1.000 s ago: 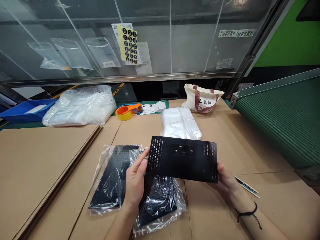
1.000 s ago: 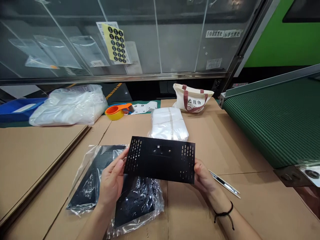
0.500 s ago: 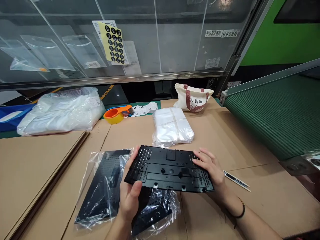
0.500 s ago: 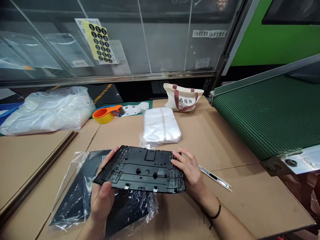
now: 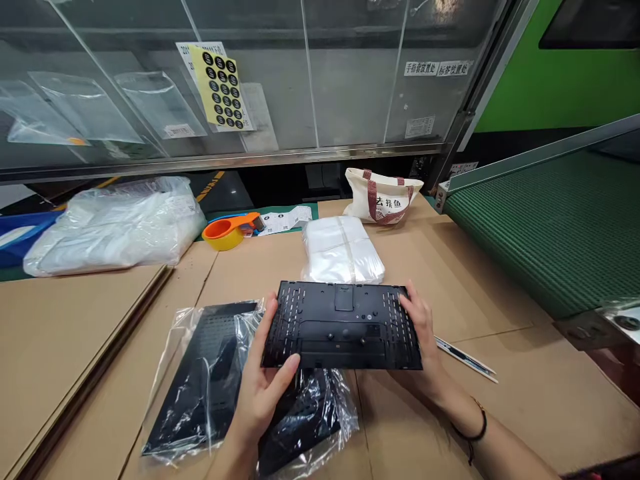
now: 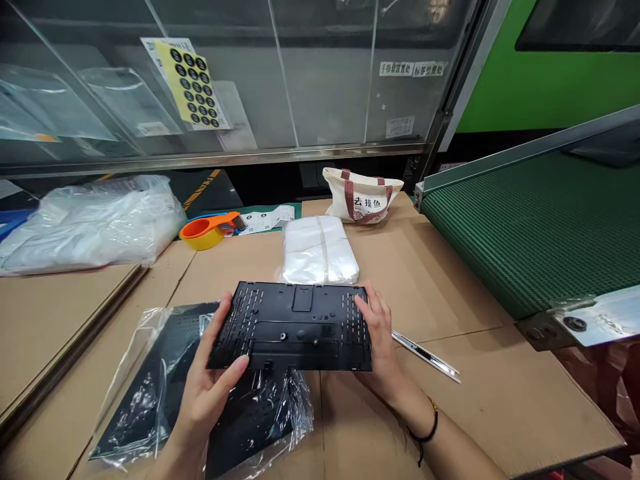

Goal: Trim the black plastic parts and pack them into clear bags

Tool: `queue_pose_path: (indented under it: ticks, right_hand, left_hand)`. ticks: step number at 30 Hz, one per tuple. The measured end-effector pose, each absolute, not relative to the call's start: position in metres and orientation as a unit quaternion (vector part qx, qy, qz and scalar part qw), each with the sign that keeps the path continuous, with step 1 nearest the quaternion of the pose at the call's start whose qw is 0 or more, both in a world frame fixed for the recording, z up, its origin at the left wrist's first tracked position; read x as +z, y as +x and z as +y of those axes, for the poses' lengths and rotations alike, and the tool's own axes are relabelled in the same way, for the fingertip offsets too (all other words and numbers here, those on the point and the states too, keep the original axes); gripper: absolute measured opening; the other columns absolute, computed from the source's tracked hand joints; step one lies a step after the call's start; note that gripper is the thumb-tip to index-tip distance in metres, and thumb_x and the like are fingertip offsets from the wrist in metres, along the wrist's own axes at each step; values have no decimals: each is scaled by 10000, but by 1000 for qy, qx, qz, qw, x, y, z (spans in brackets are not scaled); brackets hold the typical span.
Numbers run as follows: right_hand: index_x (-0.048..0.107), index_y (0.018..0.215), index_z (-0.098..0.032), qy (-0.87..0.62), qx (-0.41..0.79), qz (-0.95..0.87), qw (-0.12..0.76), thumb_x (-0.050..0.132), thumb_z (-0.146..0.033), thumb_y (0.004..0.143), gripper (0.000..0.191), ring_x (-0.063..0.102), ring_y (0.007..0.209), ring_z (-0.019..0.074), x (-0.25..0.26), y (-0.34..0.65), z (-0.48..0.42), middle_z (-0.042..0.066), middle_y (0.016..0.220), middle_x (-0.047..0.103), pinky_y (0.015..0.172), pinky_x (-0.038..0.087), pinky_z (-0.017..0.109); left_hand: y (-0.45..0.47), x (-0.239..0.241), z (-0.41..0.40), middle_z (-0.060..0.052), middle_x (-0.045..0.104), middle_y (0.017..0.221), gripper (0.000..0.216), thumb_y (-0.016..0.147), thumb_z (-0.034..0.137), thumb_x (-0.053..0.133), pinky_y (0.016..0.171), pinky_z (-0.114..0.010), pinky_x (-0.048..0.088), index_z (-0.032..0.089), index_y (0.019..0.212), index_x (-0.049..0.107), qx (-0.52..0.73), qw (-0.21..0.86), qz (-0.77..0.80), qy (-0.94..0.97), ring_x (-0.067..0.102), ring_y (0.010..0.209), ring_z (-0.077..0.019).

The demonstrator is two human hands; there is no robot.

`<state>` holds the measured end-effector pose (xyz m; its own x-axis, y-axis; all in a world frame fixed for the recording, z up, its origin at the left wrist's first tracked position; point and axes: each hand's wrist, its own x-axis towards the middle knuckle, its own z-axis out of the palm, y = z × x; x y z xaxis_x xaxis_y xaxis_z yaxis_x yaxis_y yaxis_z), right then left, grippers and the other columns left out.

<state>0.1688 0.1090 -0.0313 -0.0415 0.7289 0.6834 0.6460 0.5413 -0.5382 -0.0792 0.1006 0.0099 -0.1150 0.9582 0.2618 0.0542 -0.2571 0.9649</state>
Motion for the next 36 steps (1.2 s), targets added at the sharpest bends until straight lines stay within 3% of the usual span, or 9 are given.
queue_pose_path:
  ticks: [2,5,9,13,16,19,23,26,36]
  right_hand:
    - [437,1392,-256,-448,23,-757,475,498,-135,916,495,311,1410,265,-27,172,110,108,1481,423,1105,335,551]
    - [571,1260,-229,-371,70,-805,457,445,-86,927,384,540,1251,225,-23,178,113,88,1249,652,1062,437,465]
    - [701,1004,-236,-460,154,-699,526,581,-279,892,169,712,939,232,-26,189,120,48,1014,749,846,576,365]
    - [714,844,-186,-583,143,-568,562,602,-466,855,301,696,651,233,-30,201,129,50,737,743,569,551,313]
    - [689,941,-153,-597,155,-522,589,602,-525,837,396,703,769,257,-27,206,133,93,865,752,651,559,335]
    - [668,1015,-151,-590,193,-483,618,621,-567,806,468,693,909,275,-23,210,134,121,1008,737,784,554,377]
    - [664,1020,-140,-589,217,-449,636,648,-580,776,503,689,884,279,-19,212,132,128,981,735,758,552,380]
    - [666,1000,-145,-592,205,-440,643,642,-577,779,486,687,838,266,-15,212,129,118,936,737,708,550,361]
    - [668,973,-156,-578,204,-435,659,647,-576,773,466,687,751,243,-11,210,128,96,874,736,677,553,350]
  left_hand:
    - [-82,6,103,42,322,1546,662,797,332,668,1204,-381,164,370,1410,420,596,424,443,519,199,1447,-255]
    - [-88,0,105,19,320,1548,665,841,437,599,1181,-399,246,360,1450,343,626,485,390,470,263,1426,-259]
    - [-96,5,110,-48,466,1460,556,892,467,518,1163,-394,280,279,1405,416,633,457,379,496,386,1367,-242]
    - [-90,35,127,-69,604,1313,377,914,416,514,1043,-401,428,247,1249,546,451,404,479,635,543,1226,-240]
    - [-67,57,152,-66,640,1251,342,938,397,462,981,-401,465,231,1218,567,253,260,516,776,585,1158,-242]
    - [-39,54,185,-117,637,1231,327,953,230,415,939,-394,473,159,1249,534,99,100,532,835,602,1117,-256]
    - [-18,24,220,-140,679,1043,261,878,74,455,809,-359,502,115,1100,584,32,57,513,856,648,965,-259]
    - [-15,8,229,-136,639,1091,281,844,12,451,804,-332,491,121,1078,561,4,12,492,871,614,1014,-237]
    - [-25,12,230,-131,634,954,192,868,28,439,806,-369,457,101,918,610,-49,-103,444,889,589,938,-252]
